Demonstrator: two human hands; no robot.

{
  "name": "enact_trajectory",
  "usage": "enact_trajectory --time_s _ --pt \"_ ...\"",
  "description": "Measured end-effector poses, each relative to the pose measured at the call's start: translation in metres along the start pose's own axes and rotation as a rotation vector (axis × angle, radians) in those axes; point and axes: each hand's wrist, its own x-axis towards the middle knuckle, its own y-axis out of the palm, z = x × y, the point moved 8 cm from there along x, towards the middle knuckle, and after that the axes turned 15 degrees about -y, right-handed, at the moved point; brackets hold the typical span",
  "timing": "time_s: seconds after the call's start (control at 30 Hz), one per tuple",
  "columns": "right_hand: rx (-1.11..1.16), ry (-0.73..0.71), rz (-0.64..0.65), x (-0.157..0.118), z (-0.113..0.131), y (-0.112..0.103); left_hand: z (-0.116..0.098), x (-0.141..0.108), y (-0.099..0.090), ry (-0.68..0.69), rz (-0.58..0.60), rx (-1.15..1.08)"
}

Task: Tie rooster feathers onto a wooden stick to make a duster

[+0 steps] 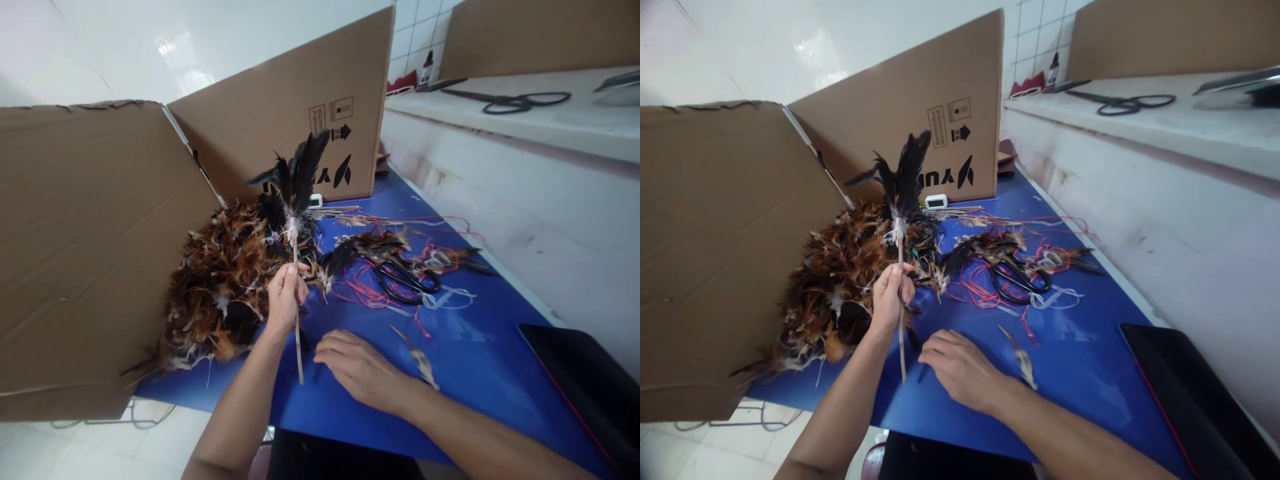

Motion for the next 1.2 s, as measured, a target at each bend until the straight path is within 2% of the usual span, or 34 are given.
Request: enact_trajectory --time_s 0.17,0.27,0.37,0.5,0.77,0.93,1.0,1.1,1.2 --pt "-0.123 -0.16 0.162 0.019 0.015 0.028 -0.005 0.0 -0.001 0.008 0.061 -0.067" --pt "-0.172 -0.235 0.228 0.031 0.016 0.042 -0.007 0.001 -0.005 0.013 0.057 -0.098" --pt "-0.201 -0.178 0.252 0.038 0.0 0.048 -0.007 0.003 -0.01 0.022 0.036 -0.121" --pt "-0.244 -0.063 0.253 0.034 -0.026 0.046 -0.007 0.004 -0.013 0.032 0.037 -0.139" --pt "-0.344 0.05 0.215 0.018 -0.064 0.023 0.0 0.004 -0.011 -0.01 0.039 -0.102" --pt "-0.374 0.046 0.13 0.015 -0.078 0.0 0.007 0.008 -0.012 -0.004 0.03 -0.103" --pt "-0.353 0.074 0.066 0.011 -0.079 -0.016 0.01 0.01 -0.012 -0.005 0.036 -0.097" --pt "-0.368 0.207 -0.055 -0.002 -0.081 -0.05 0.012 0.012 -0.014 0.004 0.033 -0.105" --pt "-0.453 0.354 -0.048 -0.021 -0.08 -0.076 0.013 0.013 -0.016 0.007 0.014 -0.106"
